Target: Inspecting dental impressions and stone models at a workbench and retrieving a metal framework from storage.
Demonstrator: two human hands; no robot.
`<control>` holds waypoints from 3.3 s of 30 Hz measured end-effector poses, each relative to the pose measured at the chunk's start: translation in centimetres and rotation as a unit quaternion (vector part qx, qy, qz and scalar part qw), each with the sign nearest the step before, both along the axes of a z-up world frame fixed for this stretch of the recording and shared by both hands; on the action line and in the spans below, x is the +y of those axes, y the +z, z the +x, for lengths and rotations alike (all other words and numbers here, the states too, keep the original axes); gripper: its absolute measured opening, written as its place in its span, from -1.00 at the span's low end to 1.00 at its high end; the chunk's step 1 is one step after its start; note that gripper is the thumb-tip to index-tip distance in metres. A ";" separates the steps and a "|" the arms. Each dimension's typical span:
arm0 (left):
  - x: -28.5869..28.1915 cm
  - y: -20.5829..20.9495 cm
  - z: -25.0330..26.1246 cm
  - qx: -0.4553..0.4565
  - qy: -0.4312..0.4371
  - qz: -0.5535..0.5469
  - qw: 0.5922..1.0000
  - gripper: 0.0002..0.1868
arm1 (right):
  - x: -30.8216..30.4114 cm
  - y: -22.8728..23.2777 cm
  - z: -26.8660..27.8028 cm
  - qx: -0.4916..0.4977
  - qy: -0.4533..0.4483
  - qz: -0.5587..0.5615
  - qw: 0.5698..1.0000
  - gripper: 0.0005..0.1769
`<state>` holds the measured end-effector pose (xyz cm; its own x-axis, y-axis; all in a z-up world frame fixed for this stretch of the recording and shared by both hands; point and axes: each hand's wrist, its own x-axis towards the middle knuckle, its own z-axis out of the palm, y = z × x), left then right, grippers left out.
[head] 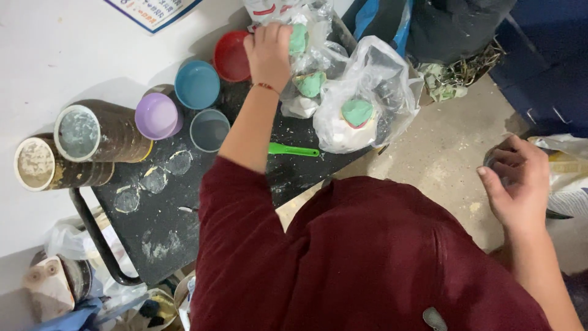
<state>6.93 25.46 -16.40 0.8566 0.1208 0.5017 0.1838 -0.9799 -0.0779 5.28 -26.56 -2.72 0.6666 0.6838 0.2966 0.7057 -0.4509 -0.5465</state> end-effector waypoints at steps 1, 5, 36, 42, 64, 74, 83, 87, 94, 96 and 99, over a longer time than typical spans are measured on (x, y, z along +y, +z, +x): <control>-0.4 1.3 -0.8 -0.001 -0.003 0.000 1.000 -0.44 | -1.8 -2.2 -0.1 -0.001 -0.003 0.000 1.000 -0.28; -3.4 7.7 -3.2 -0.070 -0.010 -0.008 0.997 -0.63 | -9.1 -11.6 0.2 0.046 -0.249 0.014 0.967 -0.85; -52.7 9.3 7.2 0.212 0.171 -0.447 0.852 -0.70 | -46.4 -23.8 34.1 0.501 -0.339 0.706 0.367 0.02; -55.0 9.0 7.0 0.190 0.181 -0.500 0.825 -0.34 | -50.6 -26.5 40.4 0.486 -0.244 0.780 0.310 -0.39; -58.0 6.7 10.4 0.036 -0.045 -0.797 0.602 0.05 | -27.8 -15.5 33.8 0.138 -0.037 0.250 0.958 -0.72; -56.4 4.8 8.4 -0.070 -0.163 -0.933 0.313 -0.08 | -13.7 -14.4 24.5 0.051 0.322 0.111 0.939 -0.33; -50.8 -2.6 2.8 -0.146 -0.064 -0.910 0.383 -0.77 | -24.8 -36.6 23.3 0.205 -0.097 -0.238 0.944 -0.79; -48.7 -5.7 0.7 -0.150 0.029 -0.920 0.362 -0.93 | -28.0 -29.6 21.7 0.262 -0.214 -0.245 0.909 -0.53; -48.3 -6.3 1.3 -0.090 0.088 -0.870 0.477 -0.56 | -31.7 -33.9 22.3 0.208 -0.279 -0.333 0.876 -0.37; -48.4 -6.4 1.7 -0.107 0.093 -0.847 0.512 -0.51 | -32.2 -35.6 23.5 0.242 -0.267 -0.355 0.863 -0.48; -49.0 -5.6 2.5 -0.076 0.111 -0.818 0.559 -0.73 | -30.8 -32.0 23.7 0.241 -0.252 -0.275 0.896 -0.78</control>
